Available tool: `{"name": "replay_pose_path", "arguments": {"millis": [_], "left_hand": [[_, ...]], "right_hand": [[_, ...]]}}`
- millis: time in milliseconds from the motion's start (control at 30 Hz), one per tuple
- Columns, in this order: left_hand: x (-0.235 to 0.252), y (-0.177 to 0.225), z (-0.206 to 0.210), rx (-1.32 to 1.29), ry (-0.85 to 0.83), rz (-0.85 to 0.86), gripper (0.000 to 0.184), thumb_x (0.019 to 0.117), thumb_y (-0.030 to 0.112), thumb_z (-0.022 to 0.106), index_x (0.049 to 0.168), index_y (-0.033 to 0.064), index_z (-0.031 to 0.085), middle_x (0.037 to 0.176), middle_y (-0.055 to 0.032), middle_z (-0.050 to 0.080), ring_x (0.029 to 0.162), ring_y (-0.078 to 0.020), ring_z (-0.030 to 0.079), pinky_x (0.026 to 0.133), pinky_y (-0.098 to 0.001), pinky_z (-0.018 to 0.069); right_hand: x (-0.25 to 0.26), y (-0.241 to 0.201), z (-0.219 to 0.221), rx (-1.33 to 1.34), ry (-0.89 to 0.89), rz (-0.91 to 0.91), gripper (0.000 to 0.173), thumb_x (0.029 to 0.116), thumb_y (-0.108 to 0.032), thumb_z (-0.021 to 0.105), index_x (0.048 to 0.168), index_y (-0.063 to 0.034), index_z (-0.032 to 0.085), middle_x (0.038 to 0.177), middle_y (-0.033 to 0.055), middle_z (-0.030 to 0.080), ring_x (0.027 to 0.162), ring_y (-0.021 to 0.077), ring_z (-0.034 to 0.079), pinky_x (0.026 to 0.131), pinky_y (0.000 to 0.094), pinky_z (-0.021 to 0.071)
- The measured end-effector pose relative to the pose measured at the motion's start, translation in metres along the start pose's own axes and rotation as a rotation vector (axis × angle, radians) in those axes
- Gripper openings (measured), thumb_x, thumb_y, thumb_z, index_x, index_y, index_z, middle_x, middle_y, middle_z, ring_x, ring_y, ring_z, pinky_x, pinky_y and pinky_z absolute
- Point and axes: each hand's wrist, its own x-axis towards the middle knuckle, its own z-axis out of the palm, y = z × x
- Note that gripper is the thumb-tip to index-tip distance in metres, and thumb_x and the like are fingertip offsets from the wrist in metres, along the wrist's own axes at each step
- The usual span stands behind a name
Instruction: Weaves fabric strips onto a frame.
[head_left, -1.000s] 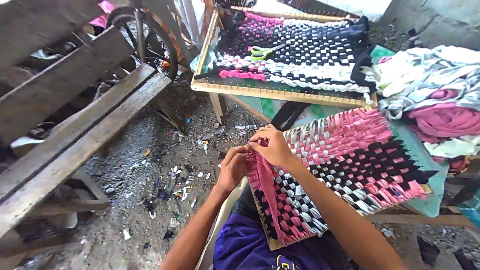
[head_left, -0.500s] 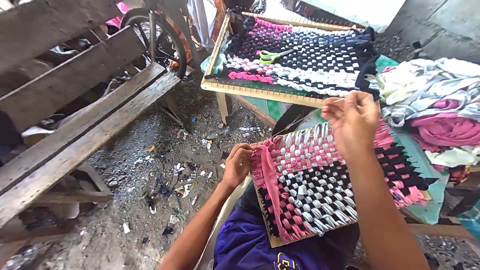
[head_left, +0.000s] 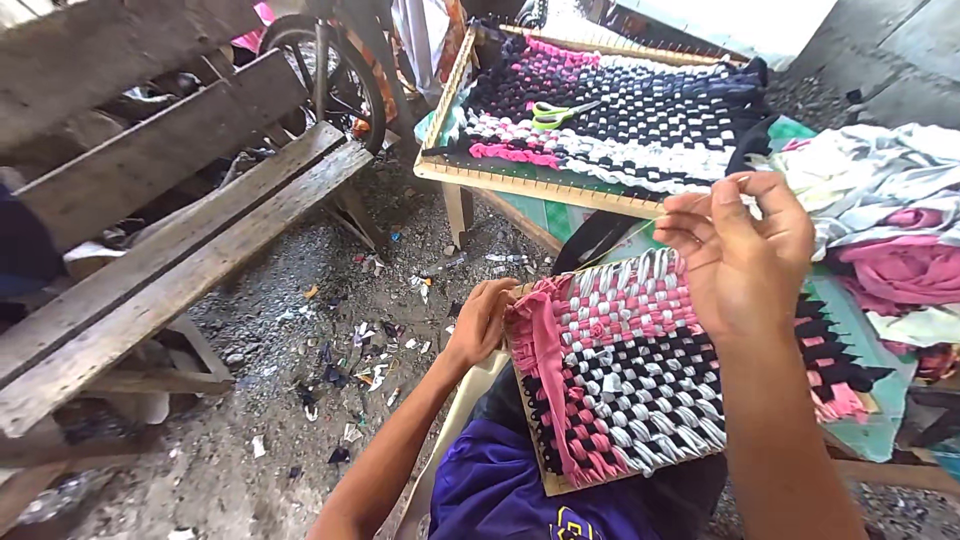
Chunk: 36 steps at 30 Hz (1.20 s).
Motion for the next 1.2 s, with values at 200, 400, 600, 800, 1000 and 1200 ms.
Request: {"name": "replay_pose_path", "arguments": {"millis": [200,400,600,800,1000,1200], "left_hand": [[0.037,0.011,-0.008,0.235,0.141,0.209,0.008,0.0934,0.012,0.071,0.101,0.0085,0.069,0.123,-0.0155,0.058,0.124,-0.0304,0.053,0.108,-0.0436,0.046],[0.048,0.008,-0.025,0.225,-0.041,0.408,0.041,0.0928,0.004,0.068,0.127,0.025,0.073,0.128,-0.02,0.053,0.118,-0.0298,0.053,0.101,-0.0405,0.0481],[0.065,-0.01,-0.039,0.49,-0.227,0.407,0.021,0.1018,0.031,0.062,0.105,0.024,0.081,0.139,-0.0107,0.059,0.133,-0.0322,0.049,0.115,-0.0512,0.0364],[0.066,-0.005,-0.059,0.168,-0.238,0.227,0.014,0.0916,0.026,0.072,0.093,0.0163,0.081,0.136,-0.0022,0.063,0.139,-0.0257,0.046,0.117,-0.0503,0.0363],[0.055,-0.01,-0.055,-0.426,-0.211,-0.069,0.014,0.0979,0.012,0.066,0.097,0.0,0.074,0.103,-0.0095,0.074,0.1,-0.0193,0.071,0.093,-0.0398,0.0591],[0.048,-0.012,-0.044,-0.552,-0.224,-0.239,0.018,0.1029,0.012,0.062,0.105,-0.0034,0.072,0.087,-0.0117,0.075,0.076,-0.018,0.073,0.076,-0.0352,0.063]], "right_hand": [[0.019,-0.002,0.035,0.052,-0.152,-0.064,0.01,0.111,-0.011,0.041,0.114,-0.0063,0.049,0.1,0.0108,0.075,0.088,0.027,0.077,0.083,0.044,0.0656],[0.037,0.007,0.063,0.093,-0.175,-0.04,0.011,0.1107,-0.009,0.042,0.117,-0.0018,0.048,0.105,0.0168,0.075,0.093,0.0315,0.077,0.087,0.0465,0.0652],[0.046,0.028,0.064,0.091,-0.089,-0.046,0.011,0.109,-0.006,0.046,0.115,0.0014,0.051,0.107,0.0187,0.073,0.098,0.0329,0.076,0.091,0.0461,0.0645],[0.03,0.069,0.044,-0.294,-0.234,-0.042,0.018,0.1046,-0.008,0.055,0.118,0.0038,0.059,0.097,0.0131,0.074,0.081,0.025,0.076,0.074,0.043,0.0673],[-0.022,0.094,0.05,-0.813,-0.438,0.03,0.013,0.1031,-0.018,0.062,0.108,-0.0095,0.071,0.087,0.007,0.073,0.073,0.0212,0.07,0.067,0.0461,0.06],[-0.031,0.09,0.051,-0.847,-0.517,0.106,0.007,0.0972,-0.006,0.066,0.101,-0.0055,0.072,0.086,0.0088,0.072,0.07,0.019,0.071,0.069,0.0426,0.0639]]}}
